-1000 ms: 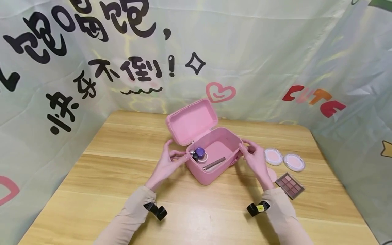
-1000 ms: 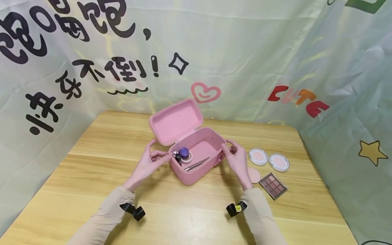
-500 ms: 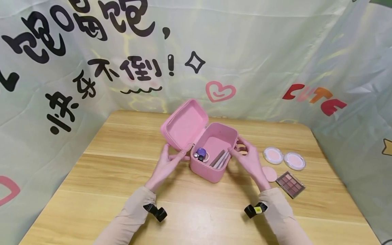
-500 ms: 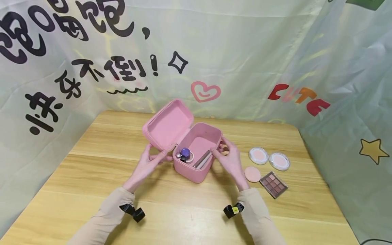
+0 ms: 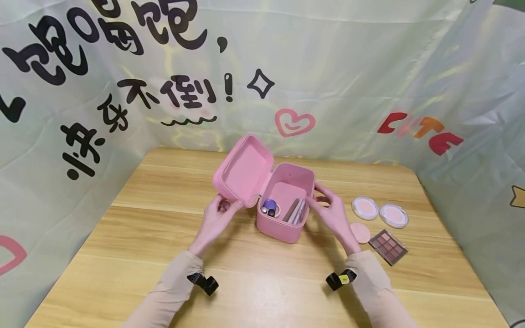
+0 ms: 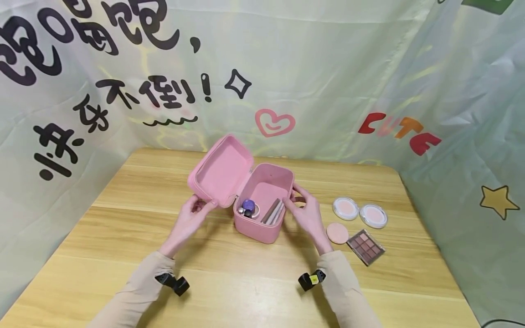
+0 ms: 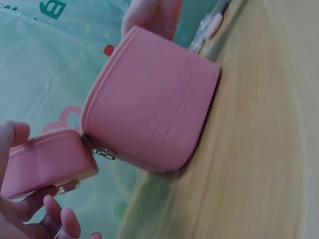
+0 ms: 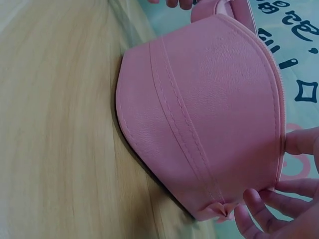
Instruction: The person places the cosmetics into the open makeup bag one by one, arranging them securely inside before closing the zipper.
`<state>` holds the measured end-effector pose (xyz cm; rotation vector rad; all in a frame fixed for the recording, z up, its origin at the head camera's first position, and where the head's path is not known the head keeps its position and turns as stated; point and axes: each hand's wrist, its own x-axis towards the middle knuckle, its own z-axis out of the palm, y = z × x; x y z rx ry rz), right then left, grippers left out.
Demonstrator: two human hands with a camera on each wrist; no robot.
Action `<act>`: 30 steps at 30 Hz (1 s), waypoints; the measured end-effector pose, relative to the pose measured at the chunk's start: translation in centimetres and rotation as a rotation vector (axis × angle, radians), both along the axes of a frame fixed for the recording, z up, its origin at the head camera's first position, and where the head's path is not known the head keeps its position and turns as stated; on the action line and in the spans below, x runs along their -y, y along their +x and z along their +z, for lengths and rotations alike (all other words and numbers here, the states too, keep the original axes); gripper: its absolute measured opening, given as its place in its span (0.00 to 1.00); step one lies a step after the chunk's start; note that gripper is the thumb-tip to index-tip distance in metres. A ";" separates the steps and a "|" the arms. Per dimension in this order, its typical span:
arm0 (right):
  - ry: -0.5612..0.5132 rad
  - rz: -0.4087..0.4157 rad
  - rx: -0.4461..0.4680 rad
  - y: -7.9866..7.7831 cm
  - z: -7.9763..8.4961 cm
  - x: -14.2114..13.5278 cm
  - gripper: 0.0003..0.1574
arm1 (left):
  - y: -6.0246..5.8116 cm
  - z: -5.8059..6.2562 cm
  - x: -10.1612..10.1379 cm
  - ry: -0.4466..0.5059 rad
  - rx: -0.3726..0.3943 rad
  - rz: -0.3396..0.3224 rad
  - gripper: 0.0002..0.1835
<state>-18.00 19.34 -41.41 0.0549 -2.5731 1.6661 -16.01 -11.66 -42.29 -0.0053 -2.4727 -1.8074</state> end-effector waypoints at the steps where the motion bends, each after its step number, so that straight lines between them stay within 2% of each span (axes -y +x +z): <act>1: -0.006 0.004 -0.002 -0.1 -0.1 0.0 0.35 | -0.1 0.1 0.2 -0.019 -0.020 0.015 0.18; 8: -0.052 0.023 0.007 -0.5 -0.5 -0.2 0.34 | -0.4 2.2 1.3 -0.104 -0.143 0.133 0.24; 12: -0.077 0.029 0.012 -0.8 -0.6 -0.3 0.33 | -0.6 3.5 1.8 -0.124 -0.170 0.154 0.27; 15: -0.089 0.034 0.015 -1.0 -0.7 -0.5 0.33 | -0.7 4.3 2.2 -0.139 -0.175 0.133 0.29; 19: -0.090 0.041 0.017 -1.1 -0.7 -0.7 0.33 | -0.8 4.8 2.8 -0.190 -0.209 0.049 0.31; 23: -0.066 0.049 0.020 -1.2 -0.6 -0.9 0.34 | -1.0 4.8 3.1 -0.204 -0.235 -0.029 0.32; 30: -0.066 0.074 0.016 -1.8 -0.4 -0.8 0.33 | -0.9 4.8 3.2 -0.140 -0.181 -0.058 0.35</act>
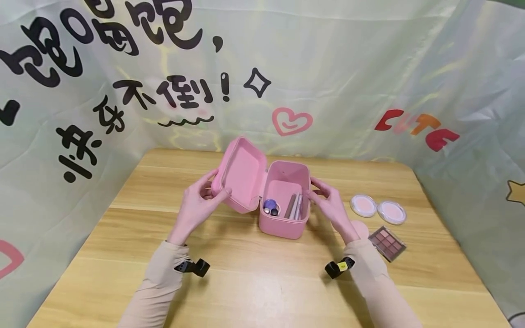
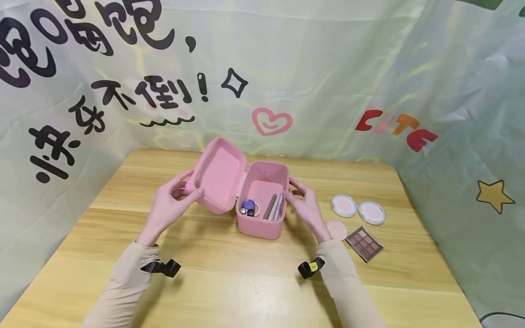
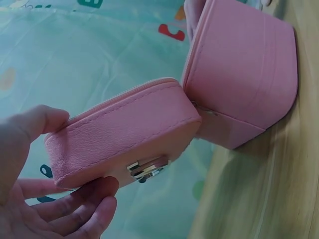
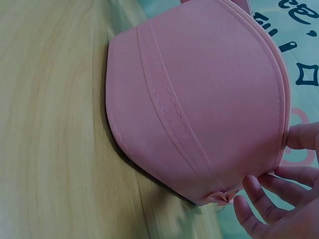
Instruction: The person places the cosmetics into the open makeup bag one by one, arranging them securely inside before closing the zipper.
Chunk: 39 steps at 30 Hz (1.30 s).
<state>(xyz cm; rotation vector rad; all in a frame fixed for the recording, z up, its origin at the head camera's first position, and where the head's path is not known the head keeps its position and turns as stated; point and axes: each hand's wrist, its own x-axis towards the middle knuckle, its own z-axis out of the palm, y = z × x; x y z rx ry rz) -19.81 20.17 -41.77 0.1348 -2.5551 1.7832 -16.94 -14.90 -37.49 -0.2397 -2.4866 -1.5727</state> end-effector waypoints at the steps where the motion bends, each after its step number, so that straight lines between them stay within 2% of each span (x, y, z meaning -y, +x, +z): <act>1: 0.001 -0.001 0.000 0.0 0.0 0.0 0.33 | 0.0 0.0 0.0 0.003 0.008 0.000 0.36; 8: 0.049 -0.022 -0.011 0.4 0.2 -0.1 0.30 | 0.2 0.0 0.0 0.059 0.029 -0.002 0.36; 14: 0.016 -0.005 -0.011 1.2 0.8 -1.0 0.27 | 0.0 -0.1 -0.1 0.079 0.039 0.013 0.34; 21: 0.008 0.062 0.031 2.4 2.1 -2.5 0.29 | 0.0 -0.1 -0.3 0.102 0.058 0.022 0.33; 28: 0.030 0.076 0.056 3.2 3.2 -4.5 0.35 | -0.1 -0.1 -0.2 0.105 0.073 0.022 0.33; 30: -0.017 0.085 0.068 3.3 3.4 -5.3 0.36 | -0.1 -0.1 -0.2 0.105 0.074 0.021 0.33; 33: -0.146 0.113 0.080 3.5 3.6 -6.4 0.31 | 0.1 -0.1 -0.2 0.109 0.073 0.019 0.33; 37: -0.373 0.160 0.077 3.6 3.8 -7.8 0.19 | 0.2 0.0 -0.2 0.120 0.069 0.017 0.32; 39: -0.506 0.181 0.072 3.7 3.8 -8.5 0.16 | 0.3 -0.1 -0.2 0.124 0.067 0.019 0.32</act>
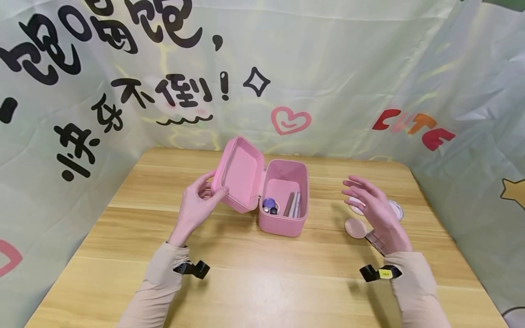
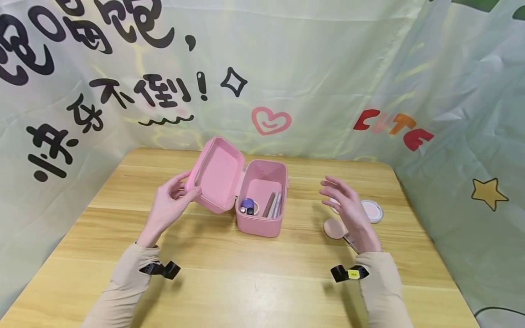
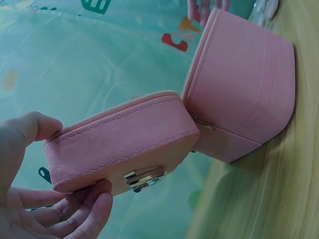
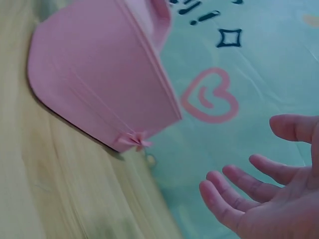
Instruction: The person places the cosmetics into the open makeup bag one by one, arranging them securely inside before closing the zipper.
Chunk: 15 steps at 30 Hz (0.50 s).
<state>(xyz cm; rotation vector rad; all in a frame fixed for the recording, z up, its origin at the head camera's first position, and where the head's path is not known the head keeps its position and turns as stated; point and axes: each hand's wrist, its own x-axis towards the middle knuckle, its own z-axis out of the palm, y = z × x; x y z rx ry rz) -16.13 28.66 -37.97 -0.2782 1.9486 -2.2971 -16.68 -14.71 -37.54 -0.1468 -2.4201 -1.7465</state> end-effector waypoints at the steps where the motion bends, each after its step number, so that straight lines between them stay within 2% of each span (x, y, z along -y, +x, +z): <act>1: -0.073 0.008 0.003 0.0 0.0 -0.4 0.16 | 0.0 0.0 0.0 0.002 -0.001 0.001 0.32; 4: -0.248 0.024 0.012 0.2 -0.1 -1.4 0.18 | 0.0 -0.1 -0.1 0.006 -0.002 0.002 0.32; 7: -0.322 0.012 0.016 0.2 -0.2 -2.5 0.19 | 0.0 -0.1 -0.1 0.008 -0.004 0.001 0.32; 11: -0.247 -0.069 0.018 0.4 -0.1 -3.6 0.17 | 0.1 -0.1 -0.1 0.009 -0.010 0.001 0.33; 15: -0.058 -0.163 0.026 0.5 -0.1 -4.6 0.14 | 0.0 -0.2 0.1 0.012 -0.009 0.001 0.33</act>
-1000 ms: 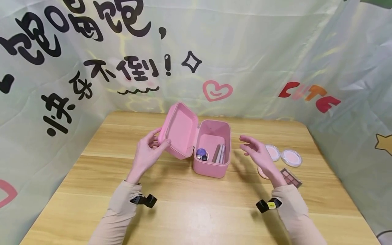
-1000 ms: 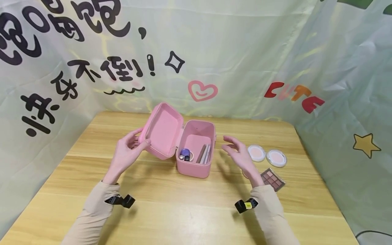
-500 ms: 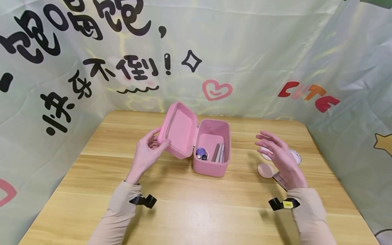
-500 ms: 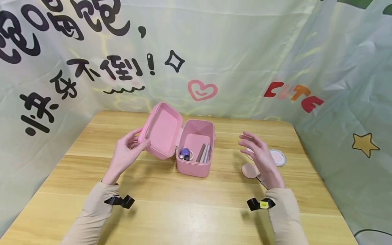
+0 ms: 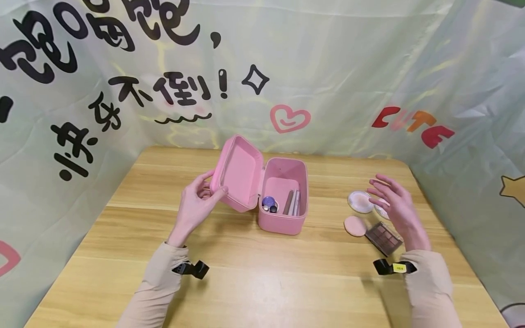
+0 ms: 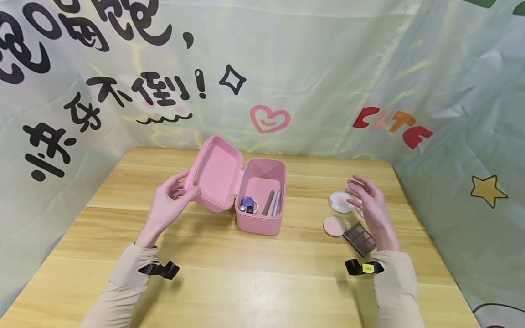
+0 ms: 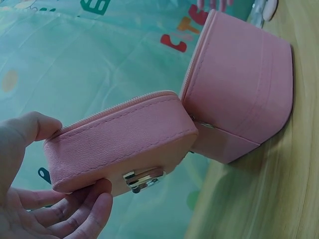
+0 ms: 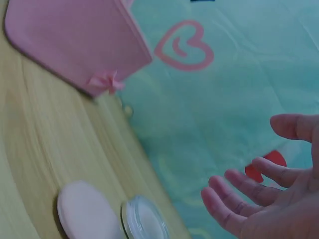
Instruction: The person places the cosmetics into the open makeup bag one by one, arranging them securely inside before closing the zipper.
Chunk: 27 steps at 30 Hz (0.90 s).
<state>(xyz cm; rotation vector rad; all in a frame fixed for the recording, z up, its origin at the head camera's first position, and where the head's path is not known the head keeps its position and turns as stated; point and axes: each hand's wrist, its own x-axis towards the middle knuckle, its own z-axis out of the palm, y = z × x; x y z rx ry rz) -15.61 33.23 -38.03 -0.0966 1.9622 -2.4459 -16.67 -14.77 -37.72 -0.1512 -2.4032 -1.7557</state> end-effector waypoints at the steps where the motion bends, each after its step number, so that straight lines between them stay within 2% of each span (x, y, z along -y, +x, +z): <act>1: 0.054 -0.016 0.009 0.0 0.0 -0.3 0.14 | 0.0 0.0 0.0 0.000 0.000 0.000 0.33; 4: 0.265 -0.057 0.038 -0.1 -0.3 -1.0 0.19 | 0.0 0.0 0.1 -0.002 0.005 -0.002 0.33; 9: 0.662 -0.088 0.110 -0.5 -0.5 -1.6 0.43 | 0.0 0.0 0.1 -0.005 0.011 -0.006 0.33; 12: 0.813 -0.067 0.154 -0.6 -0.4 -1.7 0.49 | 0.1 0.0 0.1 -0.005 0.013 -0.006 0.33; 16: 0.928 -0.019 0.199 -0.6 -0.3 -1.6 0.53 | 0.0 0.0 0.1 -0.007 0.010 -0.006 0.33; 21: 1.043 0.024 0.209 -1.0 -0.5 -1.4 0.55 | 0.0 0.0 0.2 -0.006 0.010 -0.009 0.33; 27: 1.174 0.058 0.223 -1.8 -1.0 -2.7 0.57 | -0.1 -0.1 0.2 -0.004 0.017 -0.015 0.33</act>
